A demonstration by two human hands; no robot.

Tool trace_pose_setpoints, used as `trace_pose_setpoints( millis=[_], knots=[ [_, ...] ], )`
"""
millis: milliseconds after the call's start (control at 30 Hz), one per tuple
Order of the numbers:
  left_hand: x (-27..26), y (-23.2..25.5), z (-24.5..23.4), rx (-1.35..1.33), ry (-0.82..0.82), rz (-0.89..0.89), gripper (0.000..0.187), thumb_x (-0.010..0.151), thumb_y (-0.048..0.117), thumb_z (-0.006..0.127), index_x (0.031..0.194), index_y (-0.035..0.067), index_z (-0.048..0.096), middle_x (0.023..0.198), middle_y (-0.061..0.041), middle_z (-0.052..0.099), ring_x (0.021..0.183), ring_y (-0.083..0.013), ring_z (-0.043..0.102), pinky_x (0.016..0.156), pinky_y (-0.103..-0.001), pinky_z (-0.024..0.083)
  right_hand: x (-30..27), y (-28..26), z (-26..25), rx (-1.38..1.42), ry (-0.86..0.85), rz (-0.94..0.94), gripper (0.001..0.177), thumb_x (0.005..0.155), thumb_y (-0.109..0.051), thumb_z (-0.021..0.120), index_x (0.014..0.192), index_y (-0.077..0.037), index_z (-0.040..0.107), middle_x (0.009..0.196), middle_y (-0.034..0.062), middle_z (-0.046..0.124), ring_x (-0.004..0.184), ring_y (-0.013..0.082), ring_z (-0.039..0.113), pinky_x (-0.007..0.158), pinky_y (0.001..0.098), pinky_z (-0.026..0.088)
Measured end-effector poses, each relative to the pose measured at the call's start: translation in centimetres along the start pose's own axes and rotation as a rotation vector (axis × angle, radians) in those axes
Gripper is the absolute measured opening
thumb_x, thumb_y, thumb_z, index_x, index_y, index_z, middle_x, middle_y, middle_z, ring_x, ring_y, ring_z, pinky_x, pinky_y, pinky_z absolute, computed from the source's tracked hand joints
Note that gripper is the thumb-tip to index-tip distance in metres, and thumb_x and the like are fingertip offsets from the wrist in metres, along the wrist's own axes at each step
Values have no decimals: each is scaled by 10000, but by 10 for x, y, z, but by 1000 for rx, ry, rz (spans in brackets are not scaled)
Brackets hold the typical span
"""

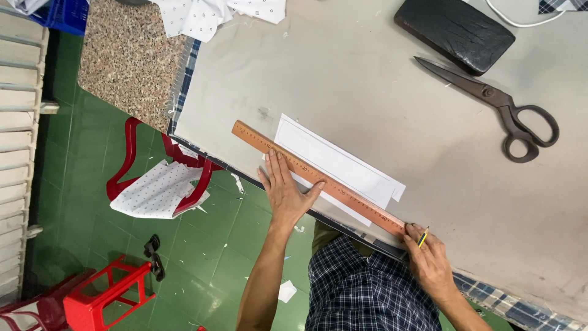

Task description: The person cuts a stack of white paper sheets using large scissors on a work table. They use a ruler and pencil to measure and mark lines on the paper before cutting along the marked lines. The person also picks up paper scraps from the floor and places them into a bin.

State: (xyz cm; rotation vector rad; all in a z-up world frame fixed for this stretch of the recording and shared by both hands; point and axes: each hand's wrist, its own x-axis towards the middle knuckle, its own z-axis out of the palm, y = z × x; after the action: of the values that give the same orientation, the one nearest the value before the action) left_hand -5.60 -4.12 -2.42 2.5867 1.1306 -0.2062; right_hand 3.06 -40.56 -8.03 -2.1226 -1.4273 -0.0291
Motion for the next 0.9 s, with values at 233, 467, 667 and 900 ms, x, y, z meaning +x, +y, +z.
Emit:
trace_pose_setpoints(
  millis=[233, 467, 667, 900],
  knots=[
    [1, -1, 2, 28, 0, 1, 1279, 810, 901, 361, 1603, -61, 72, 1708, -207, 8, 1590, -310, -25, 1252, -562, -98, 9, -2, -4, -15, 7, -12, 540, 954, 101, 649, 1458, 57, 459, 1467, 255, 582, 1328, 385, 592, 1035, 504, 528],
    [3, 4, -13, 100, -102, -30, 1271, 830, 907, 369, 1604, -47, 43, 1705, -192, -44, 1579, -311, -69, 1256, -517, -96, 46, -7, -38, 35, -20, 65, 383, 1008, -44, 618, 1385, 18, 597, 1291, 177, 698, 1001, 284, 645, 903, 421, 537],
    [9, 4, -12, 170, -249, -97, 1347, 758, 986, 228, 1594, -29, -61, 1696, -191, -111, 1564, -323, -135, 1232, -527, -153, 147, 9, -72, 550, -253, 106, 252, 1027, -201, 537, 1089, -16, 697, 946, 97, 749, 796, 219, 732, 711, 317, 564],
    [9, 16, -47, -64, -294, -143, 1219, 830, 704, 678, 1592, -83, 143, 1697, -281, -34, 1586, -395, -49, 1240, -579, -120, 203, 28, -30, 492, -583, 229, 170, 958, -222, 691, 1010, -76, 760, 728, 157, 772, 693, 371, 762, 630, 438, 591]
  ],
)
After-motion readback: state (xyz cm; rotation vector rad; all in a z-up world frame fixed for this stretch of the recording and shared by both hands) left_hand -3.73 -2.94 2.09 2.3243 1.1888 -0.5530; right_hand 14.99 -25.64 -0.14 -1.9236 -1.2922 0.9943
